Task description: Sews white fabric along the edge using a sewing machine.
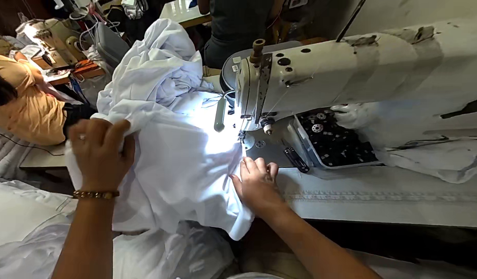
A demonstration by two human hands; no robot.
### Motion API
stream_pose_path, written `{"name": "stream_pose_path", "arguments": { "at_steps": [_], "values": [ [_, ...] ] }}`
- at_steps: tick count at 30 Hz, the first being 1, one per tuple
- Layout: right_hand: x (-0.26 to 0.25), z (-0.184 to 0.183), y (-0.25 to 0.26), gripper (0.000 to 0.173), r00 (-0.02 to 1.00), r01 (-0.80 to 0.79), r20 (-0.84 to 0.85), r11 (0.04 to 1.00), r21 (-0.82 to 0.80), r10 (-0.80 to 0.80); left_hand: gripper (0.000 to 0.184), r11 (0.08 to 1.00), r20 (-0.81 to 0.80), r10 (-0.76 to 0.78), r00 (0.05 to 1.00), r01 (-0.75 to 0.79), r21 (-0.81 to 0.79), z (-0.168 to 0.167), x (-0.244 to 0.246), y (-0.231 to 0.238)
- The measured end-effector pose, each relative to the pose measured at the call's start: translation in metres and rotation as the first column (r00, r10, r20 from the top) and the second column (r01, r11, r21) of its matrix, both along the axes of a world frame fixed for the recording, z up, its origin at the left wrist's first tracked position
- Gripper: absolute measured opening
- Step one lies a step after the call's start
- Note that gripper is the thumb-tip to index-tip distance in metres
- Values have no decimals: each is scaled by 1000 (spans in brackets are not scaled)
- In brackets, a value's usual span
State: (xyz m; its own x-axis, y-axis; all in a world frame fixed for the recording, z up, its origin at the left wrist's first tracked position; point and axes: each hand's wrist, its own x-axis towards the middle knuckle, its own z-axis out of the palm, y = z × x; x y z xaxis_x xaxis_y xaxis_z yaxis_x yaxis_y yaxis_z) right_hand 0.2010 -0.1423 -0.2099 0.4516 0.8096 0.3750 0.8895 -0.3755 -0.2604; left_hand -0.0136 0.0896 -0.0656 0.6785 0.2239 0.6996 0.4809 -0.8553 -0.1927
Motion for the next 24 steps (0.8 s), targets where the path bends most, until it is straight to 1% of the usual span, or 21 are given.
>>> {"name": "stream_pose_path", "arguments": {
  "at_steps": [1,2,3,4,6,7,8,9,10,11,12,13,14,15,16,18,19,21,24],
  "values": [
    [-2,0,1,44,1000,9,9,1000,-3,-9,28,989,-126,26,992,-44,-143,-14,-1,16],
    [-4,0,1,44,1000,12,18,1000,-5,-12,31,954,-219,56,974,-116,-275,-25,-3,27],
    [-5,0,1,43,1000,16,20,1000,-15,-16,32,909,-268,96,959,-194,-370,-31,-4,33],
    [-6,1,2,44,1000,17,20,999,-28,-17,30,865,-297,151,943,-271,-422,-27,-2,29],
    [-6,3,2,45,1000,19,21,999,-46,-18,29,804,-303,291,908,-403,-437,-8,11,-2],
    [-6,3,1,45,1000,18,19,998,-54,-17,29,805,-257,342,904,-423,-416,-3,20,-23],
    [-7,2,0,44,1000,16,22,999,-52,-15,31,825,-181,365,913,-407,-392,-3,32,-46],
    [-7,2,0,43,1000,13,21,999,-41,-12,34,860,-100,355,930,-367,-354,-9,47,-68],
    [-7,2,1,43,1000,13,14,1000,-23,-13,36,914,-25,275,961,-270,-303,-23,64,-87],
    [-7,2,1,42,1000,12,1,1000,-13,-12,34,954,22,107,994,-96,-285,-42,82,-103],
    [-7,4,-1,39,1000,9,-23,1000,-12,-10,32,932,9,-109,994,106,-345,-62,99,-114],
    [-7,7,-3,33,999,1,-48,1000,-15,-2,36,866,-71,-267,961,207,-454,-79,116,-121],
    [-7,12,-6,29,996,-8,-86,999,-44,5,43,814,-184,-337,923,187,-550,-93,129,-121],
    [-7,14,-7,29,996,-8,-87,997,-72,1,49,800,-290,-331,898,105,-590,-105,140,-116],
    [-5,11,-7,30,999,-9,-38,998,-68,6,51,809,-365,-283,887,16,-588,-114,147,-108],
    [-2,7,-7,40,1000,-9,16,998,-65,10,50,842,-424,-189,886,-76,-534,-124,154,-98],
    [-1,7,-7,41,1000,-7,29,997,-70,9,49,860,-433,-159,887,-91,-502,-124,156,-97],
    [-1,7,-6,41,999,-5,49,996,-84,9,46,883,-419,-167,892,-53,-466,-125,157,-96],
    [-2,4,-6,44,999,-1,50,998,-60,4,37,888,-352,-270,896,90,-452,-128,148,-91]
  ]
}}
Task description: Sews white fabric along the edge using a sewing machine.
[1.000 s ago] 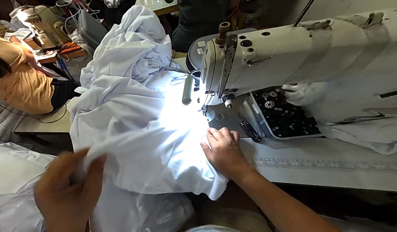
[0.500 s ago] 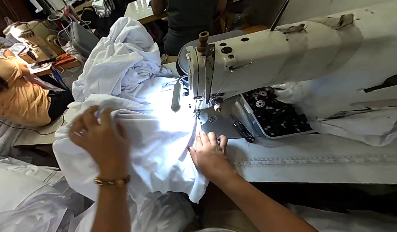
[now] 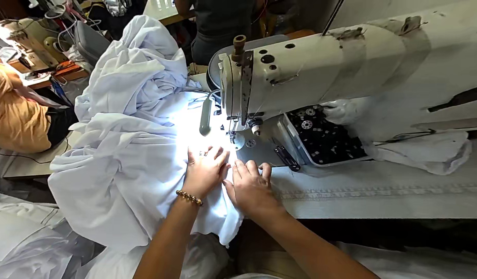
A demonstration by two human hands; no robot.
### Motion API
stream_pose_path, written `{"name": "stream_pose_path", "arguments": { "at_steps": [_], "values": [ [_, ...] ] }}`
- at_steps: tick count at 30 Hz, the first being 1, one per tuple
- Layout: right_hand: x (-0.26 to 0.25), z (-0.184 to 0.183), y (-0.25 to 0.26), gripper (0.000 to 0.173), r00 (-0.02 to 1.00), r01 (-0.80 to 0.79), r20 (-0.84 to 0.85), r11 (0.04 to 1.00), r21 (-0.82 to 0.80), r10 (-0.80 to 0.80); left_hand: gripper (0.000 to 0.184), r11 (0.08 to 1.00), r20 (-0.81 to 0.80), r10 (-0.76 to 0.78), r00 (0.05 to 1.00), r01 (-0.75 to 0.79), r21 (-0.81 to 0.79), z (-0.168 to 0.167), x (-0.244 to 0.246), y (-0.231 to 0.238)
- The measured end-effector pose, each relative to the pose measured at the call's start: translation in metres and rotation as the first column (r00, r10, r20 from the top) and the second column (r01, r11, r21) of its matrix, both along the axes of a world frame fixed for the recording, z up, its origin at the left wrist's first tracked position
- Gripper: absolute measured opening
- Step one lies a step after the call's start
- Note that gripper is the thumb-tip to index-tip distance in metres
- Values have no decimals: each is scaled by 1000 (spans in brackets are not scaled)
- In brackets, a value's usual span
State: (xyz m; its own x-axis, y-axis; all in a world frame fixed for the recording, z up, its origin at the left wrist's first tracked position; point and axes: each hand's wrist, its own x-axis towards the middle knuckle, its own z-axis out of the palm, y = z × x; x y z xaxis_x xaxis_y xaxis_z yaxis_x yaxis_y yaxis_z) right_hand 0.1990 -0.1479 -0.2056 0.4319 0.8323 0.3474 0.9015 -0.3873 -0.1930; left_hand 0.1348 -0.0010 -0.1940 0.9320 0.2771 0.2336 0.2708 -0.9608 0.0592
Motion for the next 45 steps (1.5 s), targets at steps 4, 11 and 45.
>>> {"name": "stream_pose_path", "arguments": {
  "at_steps": [4,11,45],
  "values": [
    [6,4,-8,48,989,-58,-135,998,24,60,29,996,25,-69,997,68,51,1,-9,-3],
    [100,39,-66,29,959,-34,-267,978,206,89,27,997,32,-36,999,34,65,13,-4,-8],
    [199,60,-74,13,932,55,-315,929,-366,-180,24,997,135,-55,989,62,-51,28,-21,-37]
  ]
}}
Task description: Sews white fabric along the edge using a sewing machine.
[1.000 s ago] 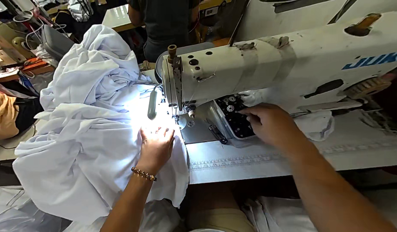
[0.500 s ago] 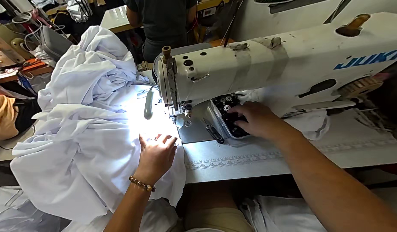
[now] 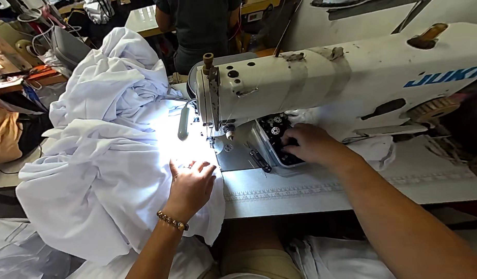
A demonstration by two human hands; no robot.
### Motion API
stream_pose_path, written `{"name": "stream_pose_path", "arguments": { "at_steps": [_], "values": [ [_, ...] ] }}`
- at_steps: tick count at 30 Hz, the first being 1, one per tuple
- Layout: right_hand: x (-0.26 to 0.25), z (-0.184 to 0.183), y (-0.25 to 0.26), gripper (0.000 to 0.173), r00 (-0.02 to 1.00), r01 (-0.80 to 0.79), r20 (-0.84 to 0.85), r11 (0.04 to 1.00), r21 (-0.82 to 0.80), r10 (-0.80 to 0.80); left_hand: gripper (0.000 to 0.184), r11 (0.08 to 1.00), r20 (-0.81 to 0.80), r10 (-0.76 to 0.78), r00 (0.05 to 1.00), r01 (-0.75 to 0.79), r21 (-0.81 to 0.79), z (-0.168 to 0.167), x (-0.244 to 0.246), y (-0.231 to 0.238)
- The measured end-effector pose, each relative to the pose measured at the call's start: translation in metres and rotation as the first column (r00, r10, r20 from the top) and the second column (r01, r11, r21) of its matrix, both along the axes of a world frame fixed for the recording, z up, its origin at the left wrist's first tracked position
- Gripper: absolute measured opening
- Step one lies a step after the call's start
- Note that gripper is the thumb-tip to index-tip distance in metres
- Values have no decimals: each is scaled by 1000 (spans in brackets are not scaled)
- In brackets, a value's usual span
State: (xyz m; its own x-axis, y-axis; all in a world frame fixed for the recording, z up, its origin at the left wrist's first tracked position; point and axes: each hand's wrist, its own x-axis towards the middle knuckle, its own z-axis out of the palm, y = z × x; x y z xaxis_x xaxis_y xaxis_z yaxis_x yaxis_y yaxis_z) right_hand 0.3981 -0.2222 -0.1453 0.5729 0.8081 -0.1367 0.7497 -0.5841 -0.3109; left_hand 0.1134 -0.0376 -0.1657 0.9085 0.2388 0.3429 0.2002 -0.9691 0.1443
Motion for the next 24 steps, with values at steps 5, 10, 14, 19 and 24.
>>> {"name": "stream_pose_path", "arguments": {
  "at_steps": [5,10,14,19,24],
  "values": [
    [-2,8,-5,13,997,51,-68,997,61,-47,24,1000,2,-3,1000,3,-21,0,-3,0],
    [-6,21,-10,19,998,57,-29,996,75,-55,23,1000,29,-14,999,14,-18,0,-2,-2],
    [-10,27,-22,18,995,69,60,980,184,-82,23,971,122,27,992,3,-238,5,5,-16],
    [-57,37,-29,10,999,-42,49,878,477,21,30,556,264,64,962,186,-810,24,26,-59],
    [-100,26,-19,9,969,-105,-116,788,607,218,18,67,177,201,964,167,-984,26,31,-74]
  ]
}}
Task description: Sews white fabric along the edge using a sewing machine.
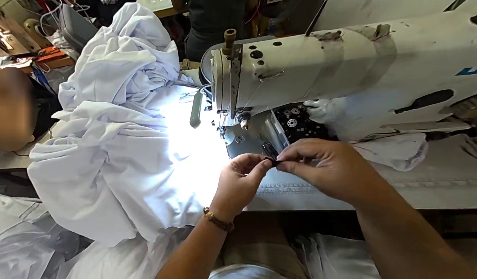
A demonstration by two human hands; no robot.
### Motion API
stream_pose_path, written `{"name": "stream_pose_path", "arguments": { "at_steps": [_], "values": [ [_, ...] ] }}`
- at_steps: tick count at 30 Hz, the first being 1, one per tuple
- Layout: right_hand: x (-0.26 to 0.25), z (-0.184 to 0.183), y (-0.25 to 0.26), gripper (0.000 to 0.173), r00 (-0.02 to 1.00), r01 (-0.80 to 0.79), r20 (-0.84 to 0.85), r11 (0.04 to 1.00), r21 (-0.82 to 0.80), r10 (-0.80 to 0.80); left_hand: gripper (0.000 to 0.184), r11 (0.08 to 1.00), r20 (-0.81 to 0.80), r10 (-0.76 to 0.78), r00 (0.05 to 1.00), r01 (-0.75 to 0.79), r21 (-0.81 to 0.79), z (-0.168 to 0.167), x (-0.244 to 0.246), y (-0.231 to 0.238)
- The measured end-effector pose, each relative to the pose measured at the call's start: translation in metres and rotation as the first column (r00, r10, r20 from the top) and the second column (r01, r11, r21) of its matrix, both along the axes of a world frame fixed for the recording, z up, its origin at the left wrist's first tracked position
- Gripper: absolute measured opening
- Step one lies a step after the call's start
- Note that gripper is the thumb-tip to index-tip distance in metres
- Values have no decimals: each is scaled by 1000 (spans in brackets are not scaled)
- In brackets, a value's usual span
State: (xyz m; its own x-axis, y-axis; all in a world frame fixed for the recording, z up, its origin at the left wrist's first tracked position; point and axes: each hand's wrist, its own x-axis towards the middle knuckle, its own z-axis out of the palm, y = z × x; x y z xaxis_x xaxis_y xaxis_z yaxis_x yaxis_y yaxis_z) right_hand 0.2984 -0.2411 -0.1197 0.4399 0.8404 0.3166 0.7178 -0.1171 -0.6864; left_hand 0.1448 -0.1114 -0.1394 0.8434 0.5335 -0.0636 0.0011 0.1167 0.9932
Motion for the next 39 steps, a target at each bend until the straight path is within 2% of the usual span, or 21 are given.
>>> {"name": "stream_pose_path", "arguments": {
  "at_steps": [4,7,15,17,19,21,27,32,39],
  "values": [
    [-14,-1,3,8,978,-51,-202,999,19,54,16,934,38,6,999,8,-357,5,-14,3],
    [-23,-8,8,8,955,-70,-282,993,94,94,16,891,56,18,998,10,-454,7,-20,5],
    [-33,-20,12,6,973,-16,-225,991,131,46,9,939,19,64,998,-54,-339,3,-21,-1],
    [-34,-21,11,7,978,3,-207,992,128,24,14,948,-17,52,998,-55,-312,5,-24,-4],
    [-35,-22,11,8,984,23,-179,993,116,-2,18,949,-29,30,999,-37,-314,6,-26,-4],
    [-36,-22,11,10,987,36,-157,994,101,-20,15,950,-17,21,1000,-26,-311,4,-28,-3],
    [-34,-22,4,20,990,48,-133,998,42,-42,15,942,-49,77,996,-89,-325,-1,-26,-1],
    [-36,-21,3,17,995,52,-90,998,41,-48,14,941,-49,92,995,-103,-324,-3,-26,-2],
    [-38,-24,10,12,999,27,-34,998,55,-25,13,974,-57,99,994,-108,-200,-7,-26,-3]
  ]
}}
